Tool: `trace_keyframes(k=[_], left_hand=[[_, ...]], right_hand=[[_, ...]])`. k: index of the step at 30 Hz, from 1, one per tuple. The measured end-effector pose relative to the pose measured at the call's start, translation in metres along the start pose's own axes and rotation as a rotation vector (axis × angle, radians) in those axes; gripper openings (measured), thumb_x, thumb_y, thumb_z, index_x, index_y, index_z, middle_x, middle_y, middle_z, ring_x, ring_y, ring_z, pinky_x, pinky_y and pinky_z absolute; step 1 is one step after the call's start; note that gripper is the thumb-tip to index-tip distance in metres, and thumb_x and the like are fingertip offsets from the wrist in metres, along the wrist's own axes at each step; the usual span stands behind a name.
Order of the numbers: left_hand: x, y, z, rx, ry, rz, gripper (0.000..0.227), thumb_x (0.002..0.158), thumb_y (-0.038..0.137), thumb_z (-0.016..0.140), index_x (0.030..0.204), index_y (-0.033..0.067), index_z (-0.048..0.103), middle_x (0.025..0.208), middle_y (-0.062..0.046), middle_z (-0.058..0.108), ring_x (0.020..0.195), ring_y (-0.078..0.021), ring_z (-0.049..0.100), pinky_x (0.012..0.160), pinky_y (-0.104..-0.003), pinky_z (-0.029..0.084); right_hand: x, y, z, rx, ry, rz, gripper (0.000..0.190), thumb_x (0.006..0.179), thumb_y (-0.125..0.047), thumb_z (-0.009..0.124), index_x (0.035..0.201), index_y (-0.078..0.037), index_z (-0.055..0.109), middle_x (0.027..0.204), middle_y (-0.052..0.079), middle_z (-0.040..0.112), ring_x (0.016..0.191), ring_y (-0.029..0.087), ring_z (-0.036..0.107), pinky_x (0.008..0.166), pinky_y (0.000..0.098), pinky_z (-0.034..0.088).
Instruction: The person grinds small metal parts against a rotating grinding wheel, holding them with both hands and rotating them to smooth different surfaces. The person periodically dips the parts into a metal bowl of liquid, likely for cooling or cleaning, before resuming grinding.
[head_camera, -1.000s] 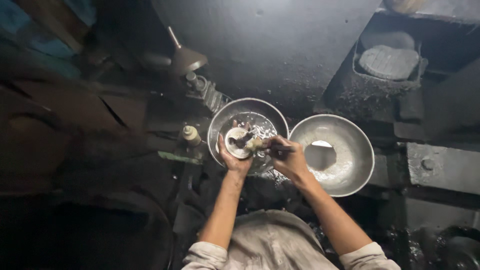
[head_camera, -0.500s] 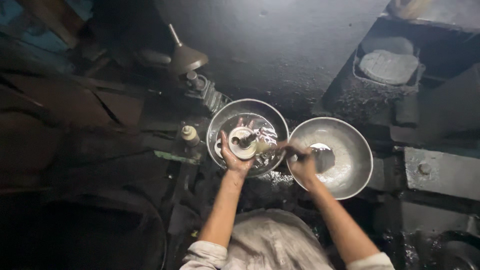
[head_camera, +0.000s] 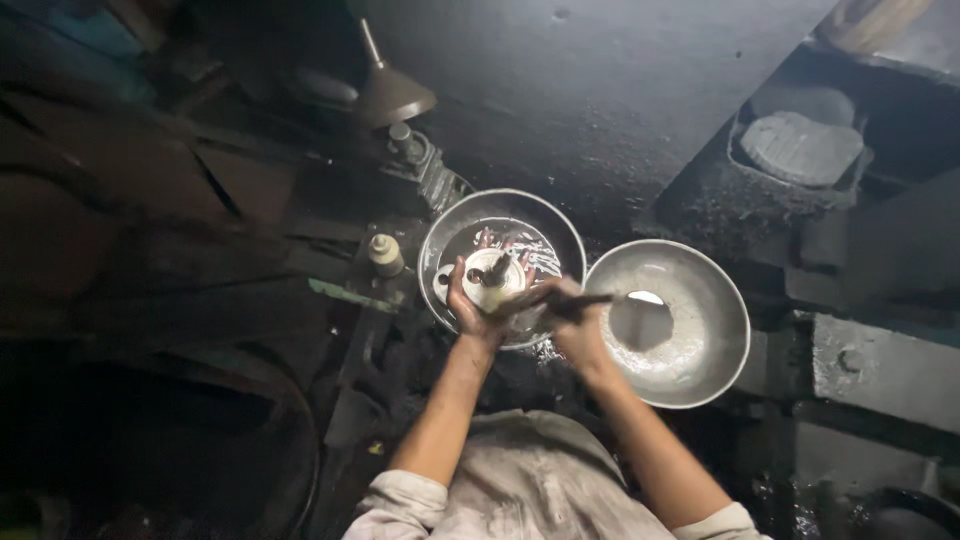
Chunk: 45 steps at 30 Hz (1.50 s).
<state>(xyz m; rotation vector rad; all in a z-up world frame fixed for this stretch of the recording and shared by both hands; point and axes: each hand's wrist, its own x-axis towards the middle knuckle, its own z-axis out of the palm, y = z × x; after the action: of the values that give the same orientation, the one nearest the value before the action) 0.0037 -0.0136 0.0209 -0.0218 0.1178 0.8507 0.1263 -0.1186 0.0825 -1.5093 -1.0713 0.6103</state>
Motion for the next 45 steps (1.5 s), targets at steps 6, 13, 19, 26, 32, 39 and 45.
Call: trace_keyframes(k=[6,13,19,26,32,39,45], left_hand=[[0.002,-0.002,-0.007,-0.004,-0.143,-0.043,0.076,0.096,0.057,0.047,0.159,0.0157,0.039,0.161,-0.021,0.037,0.142,-0.0471,0.042,0.116,-0.060,0.037],[0.009,-0.002,-0.016,-0.015,-0.066,-0.039,0.075,0.099,0.055,0.047,0.157,0.0075,0.044,0.150,-0.023,0.051,0.135,-0.0401,0.054,0.114,-0.054,0.046],[-0.003,-0.018,-0.015,0.131,-0.075,-0.112,0.072,0.100,0.056,0.050,0.149,0.0022,0.050,0.140,-0.019,0.060,0.127,-0.0359,0.060,0.109,-0.054,0.048],[0.024,0.033,-0.033,0.253,-0.079,0.031,0.069,0.083,0.027,0.060,0.148,0.0064,0.049,0.135,-0.023,0.060,0.122,-0.0390,0.059,0.106,-0.056,0.048],[0.105,0.115,-0.076,1.408,0.124,0.119,0.078,0.074,0.013,0.059,0.151,0.0103,0.050,0.123,-0.034,0.058,0.100,-0.0564,0.054,0.092,-0.070,0.042],[0.141,0.135,-0.083,2.339,-0.289,0.117,0.061,0.078,0.025,0.069,0.136,0.0109,0.055,0.144,-0.020,0.054,0.142,-0.0347,0.046,0.123,-0.040,0.035],[0.149,0.132,-0.083,2.514,-0.322,0.150,0.077,0.083,0.027,0.071,0.149,0.0037,0.039,0.155,-0.025,0.036,0.147,-0.0392,0.031,0.122,-0.042,0.027]], right_hand=[[0.010,0.005,0.006,0.041,0.045,0.046,0.022,0.085,0.010,0.065,0.103,-0.002,0.069,0.094,0.008,0.076,0.091,0.017,0.074,0.082,0.0301,0.060],[0.033,-0.004,-0.022,-0.161,-0.011,-0.092,0.023,0.083,0.008,0.070,0.104,0.001,0.068,0.098,0.011,0.078,0.093,0.016,0.075,0.083,0.0298,0.059],[0.070,0.025,-0.016,0.156,0.012,0.004,0.019,0.086,0.011,0.070,0.101,0.001,0.065,0.098,0.008,0.073,0.096,0.016,0.070,0.091,0.0294,0.055],[0.037,0.070,-0.031,-0.027,0.031,0.212,0.009,0.090,0.005,0.068,0.097,0.001,0.068,0.096,0.009,0.077,0.081,0.021,0.071,0.073,0.0361,0.057],[0.005,0.128,-0.008,-0.459,-0.588,-0.349,0.071,0.061,0.009,0.070,0.130,0.005,0.060,0.134,0.032,0.058,0.126,0.049,0.055,0.104,0.0519,0.044],[0.083,0.120,0.033,-0.652,-0.310,0.213,0.057,0.096,-0.045,0.068,0.132,-0.002,0.056,0.108,0.028,0.071,0.104,0.043,0.070,0.091,0.0484,0.055],[0.117,0.116,0.058,-0.700,-0.319,-0.020,0.038,0.091,-0.036,0.069,0.118,-0.009,0.071,0.101,0.024,0.073,0.095,0.042,0.070,0.086,0.0509,0.054]])
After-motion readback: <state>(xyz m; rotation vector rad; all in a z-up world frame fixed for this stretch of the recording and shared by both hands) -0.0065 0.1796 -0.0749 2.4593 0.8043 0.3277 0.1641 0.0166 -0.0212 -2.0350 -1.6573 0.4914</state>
